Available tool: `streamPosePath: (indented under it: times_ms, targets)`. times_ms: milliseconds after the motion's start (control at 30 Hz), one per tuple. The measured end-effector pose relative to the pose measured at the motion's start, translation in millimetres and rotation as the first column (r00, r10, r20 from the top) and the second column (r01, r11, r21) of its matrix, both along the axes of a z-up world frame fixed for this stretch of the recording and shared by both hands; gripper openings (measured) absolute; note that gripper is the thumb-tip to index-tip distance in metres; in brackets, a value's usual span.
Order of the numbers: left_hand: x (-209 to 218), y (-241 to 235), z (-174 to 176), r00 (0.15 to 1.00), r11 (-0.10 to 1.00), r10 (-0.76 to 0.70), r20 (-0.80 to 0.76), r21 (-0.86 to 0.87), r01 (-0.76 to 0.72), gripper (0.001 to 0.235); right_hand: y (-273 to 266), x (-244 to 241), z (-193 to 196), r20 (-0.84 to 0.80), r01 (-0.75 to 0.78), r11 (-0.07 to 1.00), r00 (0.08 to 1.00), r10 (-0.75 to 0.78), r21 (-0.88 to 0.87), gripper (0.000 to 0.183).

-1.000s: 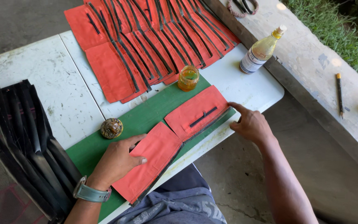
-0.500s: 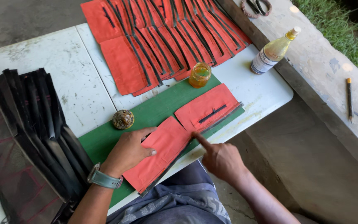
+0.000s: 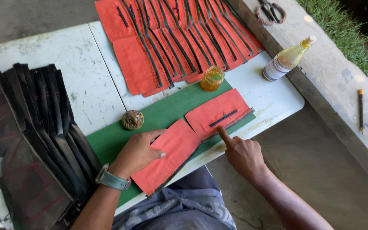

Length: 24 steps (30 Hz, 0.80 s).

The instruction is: The person repeatedly picks up red fabric pouches with black zipper inserts, aligns them on a green cutting mat, and presses the edges to secure the zipper. The person handles the pouches one at a time, stacking completed units on the table.

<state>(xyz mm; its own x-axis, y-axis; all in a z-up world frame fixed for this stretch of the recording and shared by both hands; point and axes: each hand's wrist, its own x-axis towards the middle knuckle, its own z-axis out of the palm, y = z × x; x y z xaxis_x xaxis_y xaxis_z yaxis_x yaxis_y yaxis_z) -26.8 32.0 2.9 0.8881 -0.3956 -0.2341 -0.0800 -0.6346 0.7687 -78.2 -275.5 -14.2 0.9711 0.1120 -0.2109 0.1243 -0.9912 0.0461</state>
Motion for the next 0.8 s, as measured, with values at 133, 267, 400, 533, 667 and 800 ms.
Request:
streamPosePath:
  times_ms: [133, 267, 400, 533, 667, 800]
  targets:
    - [1, -1, 0, 1.000, 1.000, 0.005, 0.004, -0.016, -0.005, 0.071, 0, -7, 2, 0.015, -0.074, 0.994, 0.997, 0.073, 0.074, 0.069]
    - [2, -1, -5, 0.997, 1.000, -0.011, 0.079, -0.023, 0.013, 0.068, 23, -16, 3, -0.203, 0.019, 1.000, 0.979, -0.020, -0.003, 0.077]
    - [1, 1, -8, 0.999, 0.999, -0.013, 0.046, -0.047, 0.015, 0.069, 12, 6, 17, 0.346, -0.349, 0.881, 0.909, 0.234, 0.319, 0.039]
    - [9, -14, -10, 0.996, 0.997, -0.016, 0.092, -0.068, 0.023, 0.068, -37, 87, 49, 0.487, -0.151, 0.930, 0.873, -0.035, 0.337, 0.037]
    - [26, -38, -16, 0.993, 0.995, -0.041, 0.114, -0.090, 0.052, 0.068, -33, 161, 58, 0.476, -0.225, 0.961, 0.871, 0.124, 0.162, 0.044]
    - [40, -46, -22, 0.994, 0.995, -0.072, 0.082, -0.069, 0.078, 0.072, -19, 191, 52, 0.239, -0.173, 0.981, 0.960, 0.146, 0.093, 0.040]
